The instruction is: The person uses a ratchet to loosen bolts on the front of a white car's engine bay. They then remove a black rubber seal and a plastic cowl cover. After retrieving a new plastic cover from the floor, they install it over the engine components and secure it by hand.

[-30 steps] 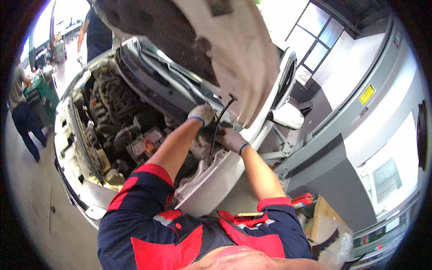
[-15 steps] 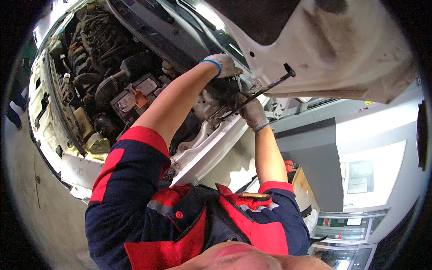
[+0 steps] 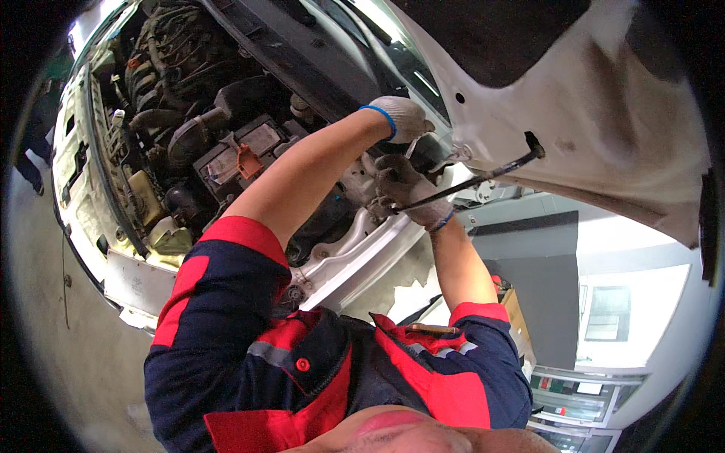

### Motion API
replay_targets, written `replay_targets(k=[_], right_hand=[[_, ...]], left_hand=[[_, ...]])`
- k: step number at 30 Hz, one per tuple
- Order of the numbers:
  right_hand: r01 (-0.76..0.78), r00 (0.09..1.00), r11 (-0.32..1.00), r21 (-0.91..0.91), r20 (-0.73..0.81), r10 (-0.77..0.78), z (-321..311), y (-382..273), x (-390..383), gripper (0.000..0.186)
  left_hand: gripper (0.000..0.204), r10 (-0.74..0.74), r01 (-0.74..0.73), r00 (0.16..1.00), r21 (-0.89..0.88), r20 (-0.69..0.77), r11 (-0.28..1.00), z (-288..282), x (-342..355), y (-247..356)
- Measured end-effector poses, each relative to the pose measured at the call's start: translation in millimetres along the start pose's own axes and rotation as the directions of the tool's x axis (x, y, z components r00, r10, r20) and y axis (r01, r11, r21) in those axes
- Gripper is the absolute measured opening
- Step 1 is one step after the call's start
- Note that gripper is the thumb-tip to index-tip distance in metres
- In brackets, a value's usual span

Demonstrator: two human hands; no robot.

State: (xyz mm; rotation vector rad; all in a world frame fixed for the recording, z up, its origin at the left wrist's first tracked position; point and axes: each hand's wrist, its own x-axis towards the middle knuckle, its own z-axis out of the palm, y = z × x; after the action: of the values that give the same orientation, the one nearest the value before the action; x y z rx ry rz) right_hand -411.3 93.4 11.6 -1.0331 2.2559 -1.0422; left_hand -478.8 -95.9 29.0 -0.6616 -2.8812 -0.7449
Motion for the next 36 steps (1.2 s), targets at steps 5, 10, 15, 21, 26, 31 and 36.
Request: replay_targets(k=[5, 10, 15, 21, 26, 31, 36], right_hand=[[0.525, 0.836, 0.201, -0.827, 0.457, -0.303, 12.8, 26.6, 43.2, 0.042], [0.349, 0.937, 0.669, -0.656, 0.256, -0.237, 0.7, 41.3, 35.6, 0.047], [-0.246, 0.969, 0.924, -0.292, -0.104, 0.225, -45.4, 21.7, -17.2, 0.02], [-0.408, 0.904, 0.871, -0.275, -0.253, 0.344, -64.3, 9.4, -19.8, 0.029], [-0.278, 0.928, 0.933, 0.231, -0.185, 0.322, -3.8, 20.9, -5.1, 0.021], [0.216, 0.809, 0.928, -0.304, -0.477, -0.344, 28.4, 30.5, -7.1, 0.02], [0.046, 0.886, 0.751, -0.658, -0.321, -0.335, 23.3, 41.5, -18.8, 0.035]], left_hand=[[0.065, -0.107, 0.112, 0.993, -0.115, 0.048, 0.987, -9.5, 5.5, 3.6], [0.054, -0.181, 0.181, 0.981, -0.014, -0.064, 0.983, -29.0, -6.3, -4.4], [0.037, -0.428, 0.434, 0.899, 0.065, -0.092, 0.898, -45.6, -10.2, -33.3], [0.057, -0.285, 0.282, 0.958, 0.224, -0.02, 0.933, -63.4, -0.7, -50.2], [0.068, -0.281, 0.287, 0.958, 0.141, -0.061, 0.948, -61.4, -16.7, -53.5], [0.069, -0.313, 0.307, 0.95, 0.135, 0.026, 0.942, -68.5, -13.0, -51.2], [0.076, -0.319, 0.304, 0.944, 0.159, 0.078, 0.939, -75.5, -10.4, -50.7]])
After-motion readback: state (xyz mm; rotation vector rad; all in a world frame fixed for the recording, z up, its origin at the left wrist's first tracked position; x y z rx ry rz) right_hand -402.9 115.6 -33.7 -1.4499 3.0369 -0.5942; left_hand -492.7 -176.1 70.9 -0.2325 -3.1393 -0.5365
